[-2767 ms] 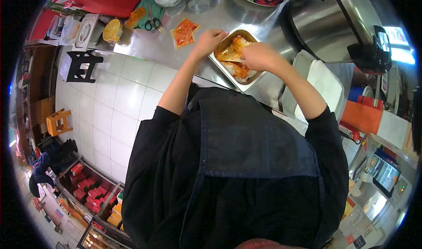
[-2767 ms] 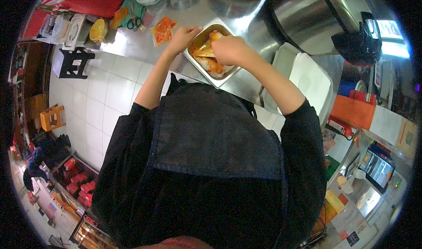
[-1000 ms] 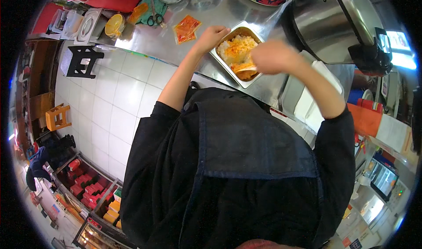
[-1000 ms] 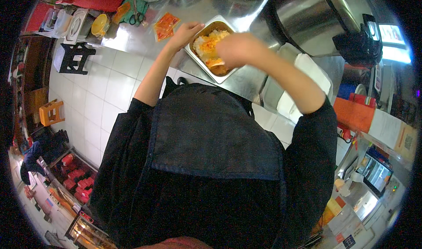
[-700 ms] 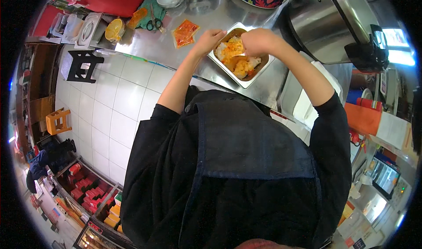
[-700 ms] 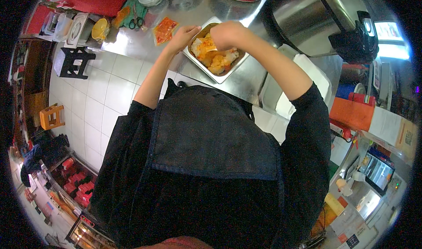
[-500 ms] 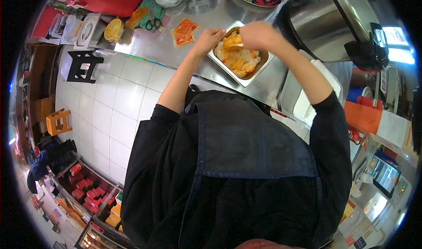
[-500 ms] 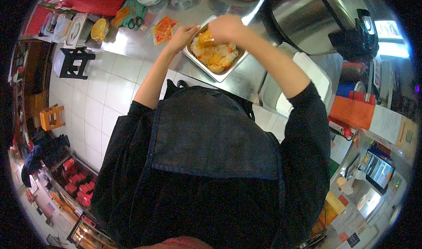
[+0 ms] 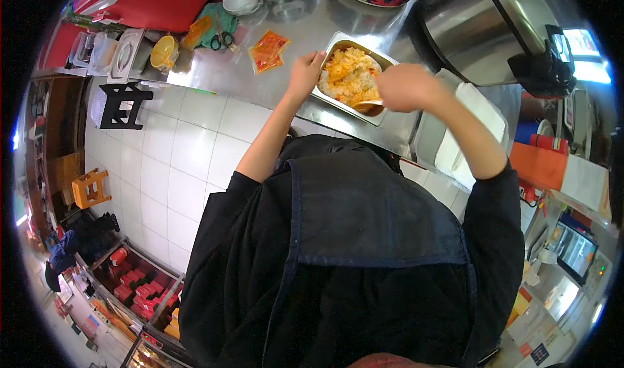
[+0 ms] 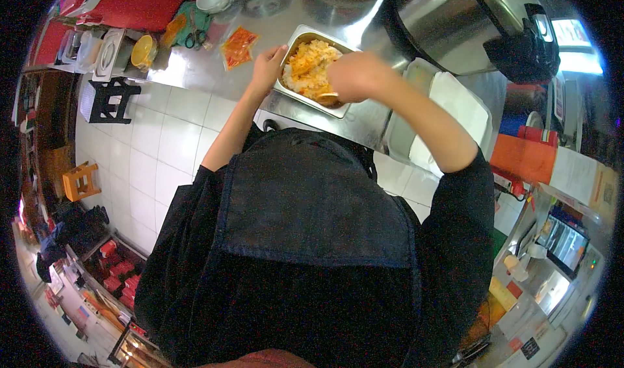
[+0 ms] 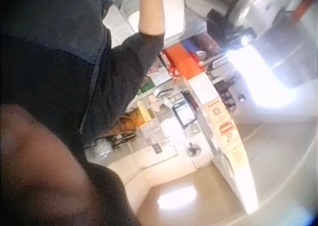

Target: The person mixes a red ingredient into a container of rice with a scoop, then uses a small yellow cup to portion the rice mixture onto sheets of paper, forming it into rounded balls by hand.

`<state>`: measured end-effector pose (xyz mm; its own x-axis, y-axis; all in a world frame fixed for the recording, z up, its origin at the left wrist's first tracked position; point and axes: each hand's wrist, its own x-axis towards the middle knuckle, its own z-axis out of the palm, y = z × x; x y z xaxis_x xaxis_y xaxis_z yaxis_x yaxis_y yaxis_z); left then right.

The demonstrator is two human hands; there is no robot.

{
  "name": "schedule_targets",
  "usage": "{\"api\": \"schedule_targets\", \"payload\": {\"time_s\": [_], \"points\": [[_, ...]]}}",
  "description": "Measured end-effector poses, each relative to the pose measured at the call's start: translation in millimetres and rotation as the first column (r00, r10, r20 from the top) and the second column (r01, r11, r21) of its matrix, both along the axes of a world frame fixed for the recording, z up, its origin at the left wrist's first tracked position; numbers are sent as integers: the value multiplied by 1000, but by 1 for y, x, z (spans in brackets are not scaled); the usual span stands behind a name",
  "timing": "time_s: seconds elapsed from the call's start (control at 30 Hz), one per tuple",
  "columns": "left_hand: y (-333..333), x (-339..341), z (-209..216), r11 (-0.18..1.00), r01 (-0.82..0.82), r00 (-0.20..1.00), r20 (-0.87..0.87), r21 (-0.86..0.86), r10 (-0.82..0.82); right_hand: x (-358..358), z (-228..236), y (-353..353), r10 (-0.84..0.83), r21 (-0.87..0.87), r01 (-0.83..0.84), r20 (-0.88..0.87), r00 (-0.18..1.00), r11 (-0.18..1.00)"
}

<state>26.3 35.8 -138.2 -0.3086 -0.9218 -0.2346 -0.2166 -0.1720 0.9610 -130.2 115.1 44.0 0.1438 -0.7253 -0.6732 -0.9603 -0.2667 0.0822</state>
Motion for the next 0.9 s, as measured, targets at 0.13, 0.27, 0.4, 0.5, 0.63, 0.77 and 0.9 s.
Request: {"api": "schedule_targets", "payload": {"time_s": [0.13, 0.27, 0.4, 0.5, 0.63, 0.77, 0.9], "points": [[1, -1, -2, 998, 9, 998, -68, -58, -13, -11, -34, -22, -24, -20, 24, -17, 1000, 1000], [17, 5, -4, 982, -140, 986, -111, -128, 126, -27, 0, -33, -140, -149, 145, 50, 989, 978], [37, 0, -1, 950, -266, 962, -112, -163, 250, -21, -35, -28, -162, -176, 189, 154, 975, 966], [53, -6, -9, 908, -382, 924, -99, -173, 370, -1, -76, -2, -255, -186, 324, 318, 913, 928], [60, -12, -12, 884, -454, 884, -182, -109, 432, -18, -46, 1, -296, -73, 347, 375, 879, 935], [61, -8, -7, 889, -450, 883, -188, -81, 430, -19, -10, -1, -372, -329, 499, 380, 847, 802], [61, -17, -8, 899, -416, 904, -167, -134, 394, -18, -80, -10, -391, -244, 481, 337, 856, 842]]}}
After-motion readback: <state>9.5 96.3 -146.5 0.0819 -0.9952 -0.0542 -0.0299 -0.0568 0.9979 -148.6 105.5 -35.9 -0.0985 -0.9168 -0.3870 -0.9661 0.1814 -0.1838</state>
